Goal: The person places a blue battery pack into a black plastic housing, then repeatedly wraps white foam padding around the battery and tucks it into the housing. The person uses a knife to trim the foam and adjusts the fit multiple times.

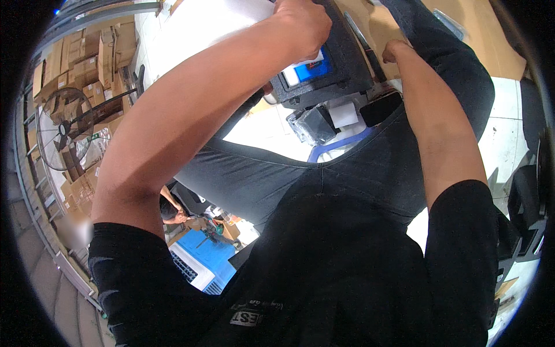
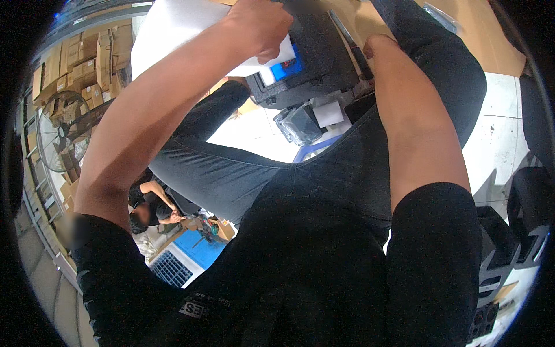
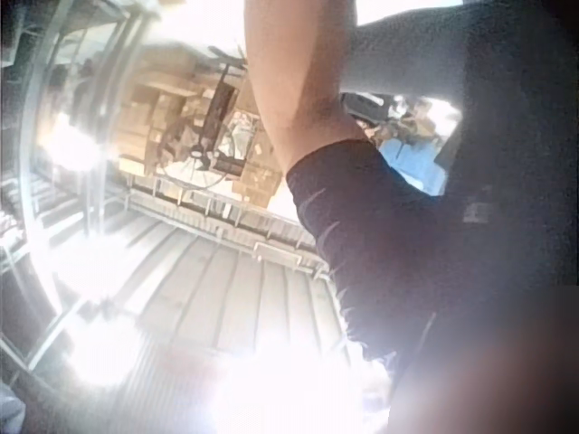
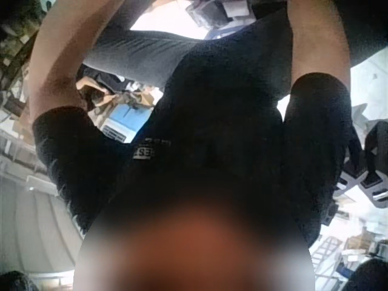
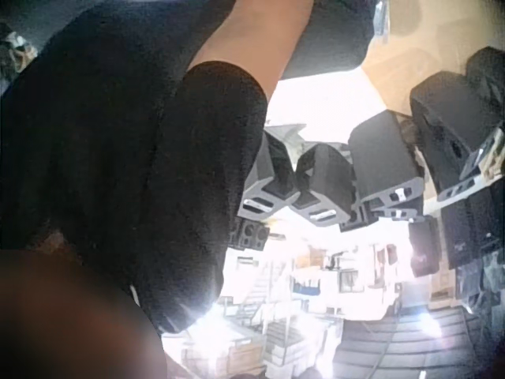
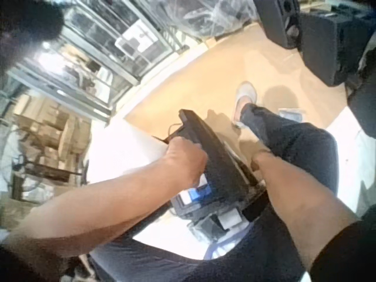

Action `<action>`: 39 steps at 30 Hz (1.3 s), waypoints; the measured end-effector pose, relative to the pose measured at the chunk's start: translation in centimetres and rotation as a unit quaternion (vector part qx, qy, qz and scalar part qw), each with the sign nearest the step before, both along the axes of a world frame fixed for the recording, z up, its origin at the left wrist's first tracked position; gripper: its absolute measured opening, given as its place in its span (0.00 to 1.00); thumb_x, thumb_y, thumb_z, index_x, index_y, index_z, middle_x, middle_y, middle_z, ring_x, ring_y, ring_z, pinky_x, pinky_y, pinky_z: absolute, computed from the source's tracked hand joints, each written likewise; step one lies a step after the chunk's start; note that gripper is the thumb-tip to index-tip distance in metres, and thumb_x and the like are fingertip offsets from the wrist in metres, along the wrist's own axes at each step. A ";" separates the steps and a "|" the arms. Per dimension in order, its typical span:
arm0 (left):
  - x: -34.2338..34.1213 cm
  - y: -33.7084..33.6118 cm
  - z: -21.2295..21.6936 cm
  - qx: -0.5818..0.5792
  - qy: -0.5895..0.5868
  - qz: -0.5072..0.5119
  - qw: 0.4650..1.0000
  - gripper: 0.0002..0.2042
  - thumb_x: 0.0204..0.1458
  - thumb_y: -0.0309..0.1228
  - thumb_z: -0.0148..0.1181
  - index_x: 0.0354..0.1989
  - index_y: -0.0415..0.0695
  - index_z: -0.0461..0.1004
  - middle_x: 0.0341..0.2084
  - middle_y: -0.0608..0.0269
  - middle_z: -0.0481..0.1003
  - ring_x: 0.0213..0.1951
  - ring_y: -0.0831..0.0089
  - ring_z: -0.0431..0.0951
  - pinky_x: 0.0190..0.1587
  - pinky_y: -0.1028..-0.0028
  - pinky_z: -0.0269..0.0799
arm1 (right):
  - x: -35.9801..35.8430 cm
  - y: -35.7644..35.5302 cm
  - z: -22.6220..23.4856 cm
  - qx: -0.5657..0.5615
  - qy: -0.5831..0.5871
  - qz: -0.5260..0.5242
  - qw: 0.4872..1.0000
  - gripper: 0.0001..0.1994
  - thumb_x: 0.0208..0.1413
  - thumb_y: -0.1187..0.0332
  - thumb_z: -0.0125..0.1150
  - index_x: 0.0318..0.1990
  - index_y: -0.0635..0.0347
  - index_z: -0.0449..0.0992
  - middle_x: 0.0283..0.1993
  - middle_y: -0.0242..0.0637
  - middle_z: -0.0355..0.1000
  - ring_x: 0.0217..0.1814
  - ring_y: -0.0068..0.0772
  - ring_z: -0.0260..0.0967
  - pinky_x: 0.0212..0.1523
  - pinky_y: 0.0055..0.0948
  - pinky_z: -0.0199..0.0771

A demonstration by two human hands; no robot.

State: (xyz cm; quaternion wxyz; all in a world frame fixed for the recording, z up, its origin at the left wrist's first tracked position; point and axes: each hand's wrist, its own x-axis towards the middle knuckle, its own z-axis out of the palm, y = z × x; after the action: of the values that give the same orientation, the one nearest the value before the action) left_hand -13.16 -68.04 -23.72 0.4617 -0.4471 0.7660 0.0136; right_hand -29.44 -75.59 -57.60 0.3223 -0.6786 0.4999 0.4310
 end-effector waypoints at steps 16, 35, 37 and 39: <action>1.1 -2.7 1.1 0.033 0.024 0.090 0.995 0.19 0.38 0.38 0.79 0.41 0.48 0.88 0.42 0.53 0.86 0.45 0.59 0.87 0.47 0.61 0.82 | -0.3 5.2 -17.7 -0.027 -0.281 -0.268 0.921 0.18 0.62 0.60 0.59 0.54 0.59 0.80 0.48 0.41 0.78 0.49 0.43 0.74 0.52 0.46 0.76; 9.6 -2.8 4.5 -0.021 0.116 0.111 0.987 0.31 0.40 0.42 0.80 0.55 0.44 0.80 0.47 0.53 0.84 0.49 0.64 0.85 0.53 0.65 0.80 | 1.1 7.3 -16.8 -0.079 -0.322 -0.350 0.876 0.19 0.59 0.56 0.61 0.53 0.55 0.82 0.53 0.43 0.81 0.56 0.46 0.78 0.55 0.48 0.75; 10.7 -3.0 5.0 -0.034 0.129 0.111 0.985 0.33 0.40 0.42 0.81 0.57 0.43 0.79 0.47 0.53 0.84 0.49 0.65 0.85 0.53 0.66 0.79 | 1.2 7.2 -16.4 -0.075 -0.324 -0.375 0.865 0.20 0.59 0.56 0.61 0.54 0.55 0.82 0.54 0.43 0.81 0.57 0.47 0.78 0.56 0.48 0.75; 12.3 -3.3 5.7 -0.049 0.146 0.112 0.982 0.34 0.41 0.43 0.81 0.58 0.43 0.78 0.48 0.53 0.84 0.50 0.65 0.85 0.54 0.66 0.79 | 0.9 6.9 -15.9 -0.065 -0.330 -0.413 0.846 0.20 0.59 0.56 0.61 0.54 0.55 0.82 0.55 0.44 0.80 0.58 0.47 0.78 0.57 0.48 0.75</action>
State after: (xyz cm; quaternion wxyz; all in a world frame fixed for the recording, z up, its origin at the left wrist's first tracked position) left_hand -0.82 -71.34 -18.02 0.3178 -0.5457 0.7698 0.0928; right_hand -28.54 -68.71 -73.52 0.5714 -0.5316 0.6248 -0.0251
